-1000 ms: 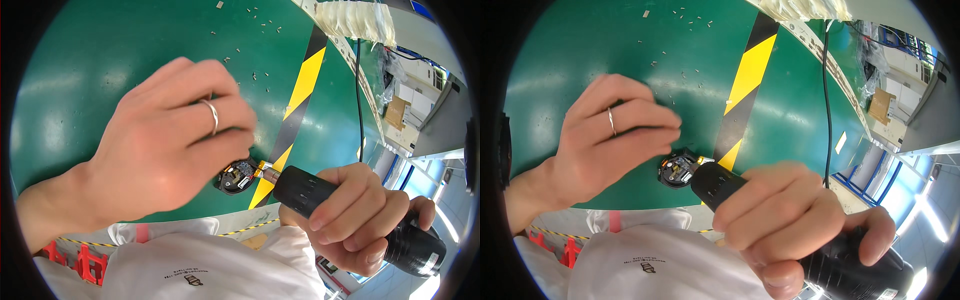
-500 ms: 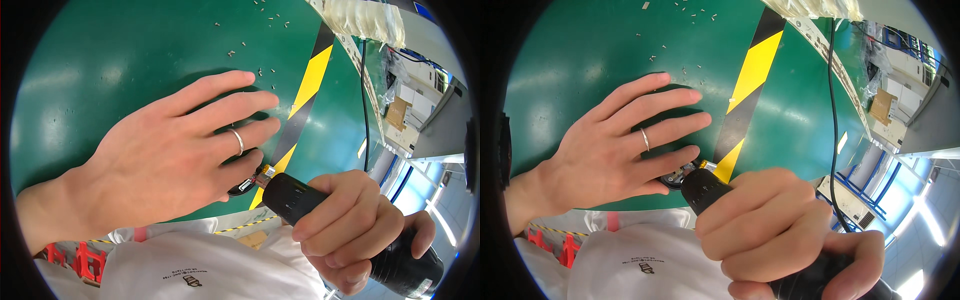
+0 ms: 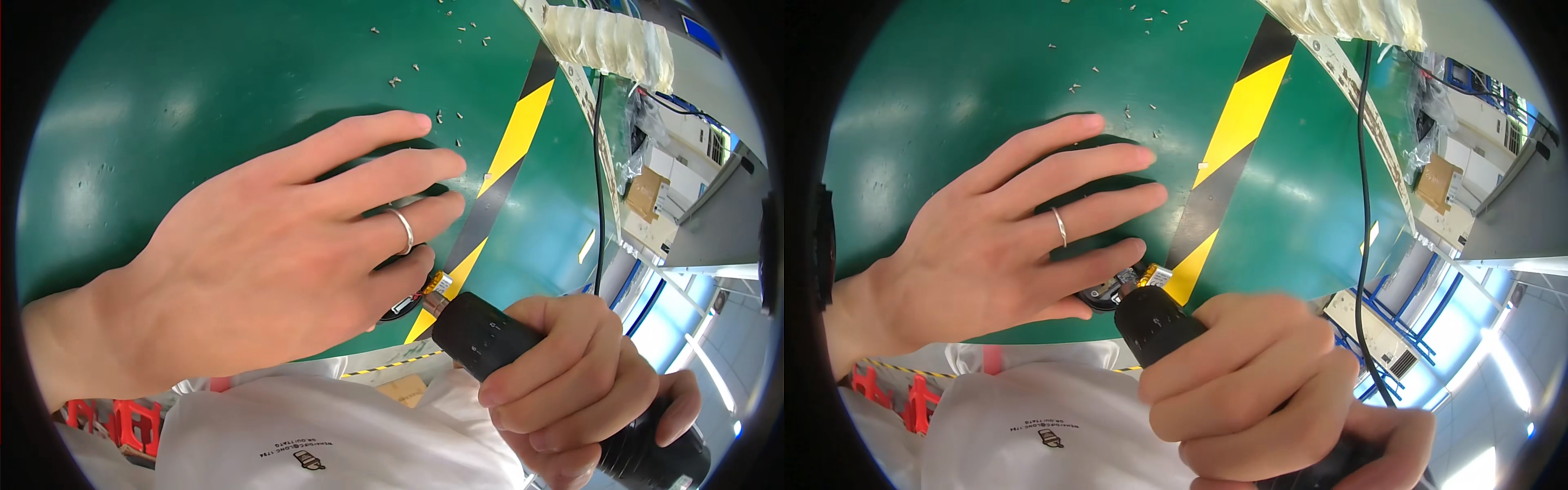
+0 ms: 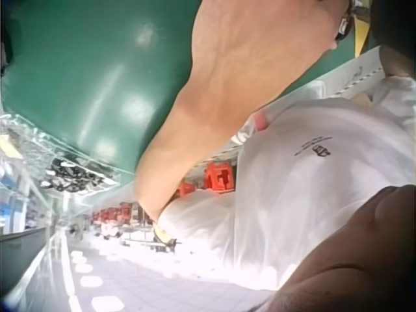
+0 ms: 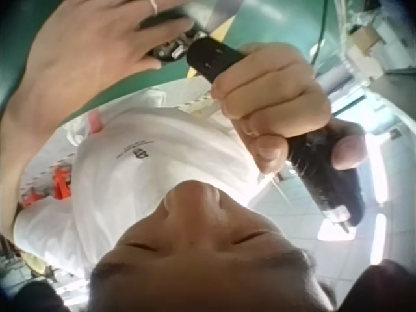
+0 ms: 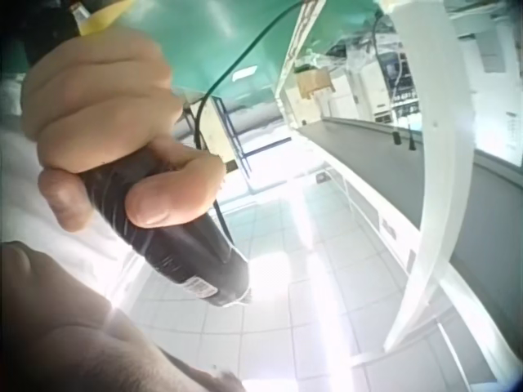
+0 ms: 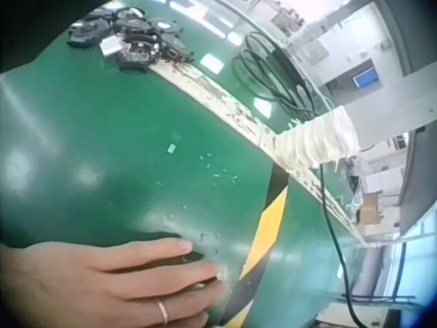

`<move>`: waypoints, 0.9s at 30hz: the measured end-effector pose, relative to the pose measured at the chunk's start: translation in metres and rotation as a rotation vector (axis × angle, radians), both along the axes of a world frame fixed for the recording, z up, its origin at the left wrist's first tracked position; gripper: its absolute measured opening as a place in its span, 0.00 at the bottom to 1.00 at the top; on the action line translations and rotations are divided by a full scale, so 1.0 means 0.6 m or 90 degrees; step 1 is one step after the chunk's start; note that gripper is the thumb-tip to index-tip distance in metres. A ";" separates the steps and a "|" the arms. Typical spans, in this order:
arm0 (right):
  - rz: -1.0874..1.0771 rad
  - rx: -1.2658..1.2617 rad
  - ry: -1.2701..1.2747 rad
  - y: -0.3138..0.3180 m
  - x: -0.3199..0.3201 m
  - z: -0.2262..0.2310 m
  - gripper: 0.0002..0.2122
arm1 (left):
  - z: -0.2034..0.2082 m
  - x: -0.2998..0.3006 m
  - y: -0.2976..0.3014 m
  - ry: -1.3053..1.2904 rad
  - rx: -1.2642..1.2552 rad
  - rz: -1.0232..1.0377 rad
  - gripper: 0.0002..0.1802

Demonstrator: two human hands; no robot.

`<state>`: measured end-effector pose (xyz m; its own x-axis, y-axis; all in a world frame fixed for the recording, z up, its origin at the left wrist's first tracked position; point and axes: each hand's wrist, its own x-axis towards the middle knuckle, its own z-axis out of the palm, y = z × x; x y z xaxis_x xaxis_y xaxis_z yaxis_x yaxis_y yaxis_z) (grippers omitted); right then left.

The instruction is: Assemble small electronic components using an electric screwdriver at an assembly line.

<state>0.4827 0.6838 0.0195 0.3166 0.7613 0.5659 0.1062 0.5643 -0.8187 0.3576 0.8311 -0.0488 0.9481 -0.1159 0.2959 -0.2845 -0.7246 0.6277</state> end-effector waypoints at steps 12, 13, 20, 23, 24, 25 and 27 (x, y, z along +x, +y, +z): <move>0.023 -0.069 -0.036 -0.022 -0.009 0.024 0.23 | 0.002 -0.002 0.003 -0.010 0.033 0.000 0.22; 0.023 -0.071 -0.038 -0.023 -0.007 0.026 0.23 | 0.001 -0.002 0.003 -0.012 0.031 0.000 0.22; -0.009 -0.037 -0.018 -0.035 -0.002 0.030 0.22 | -0.008 0.000 -0.007 -0.034 0.028 0.021 0.23; -0.020 0.058 0.034 -0.029 0.005 0.007 0.19 | -0.009 0.006 -0.006 -0.053 -0.017 0.045 0.23; -0.012 0.145 0.088 -0.026 0.007 -0.001 0.17 | -0.007 0.006 -0.003 -0.050 -0.040 0.052 0.24; -0.014 0.145 0.087 -0.028 0.006 0.001 0.17 | -0.006 0.007 -0.001 -0.051 -0.040 0.050 0.24; -0.035 0.074 0.057 -0.029 0.003 0.007 0.27 | -0.003 0.008 0.002 -0.045 -0.062 0.031 0.25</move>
<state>0.4848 0.6662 0.0236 0.4084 0.6723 0.6174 0.0690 0.6518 -0.7553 0.3624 0.8320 -0.0506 0.9285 -0.0371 0.3694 -0.2957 -0.6755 0.6755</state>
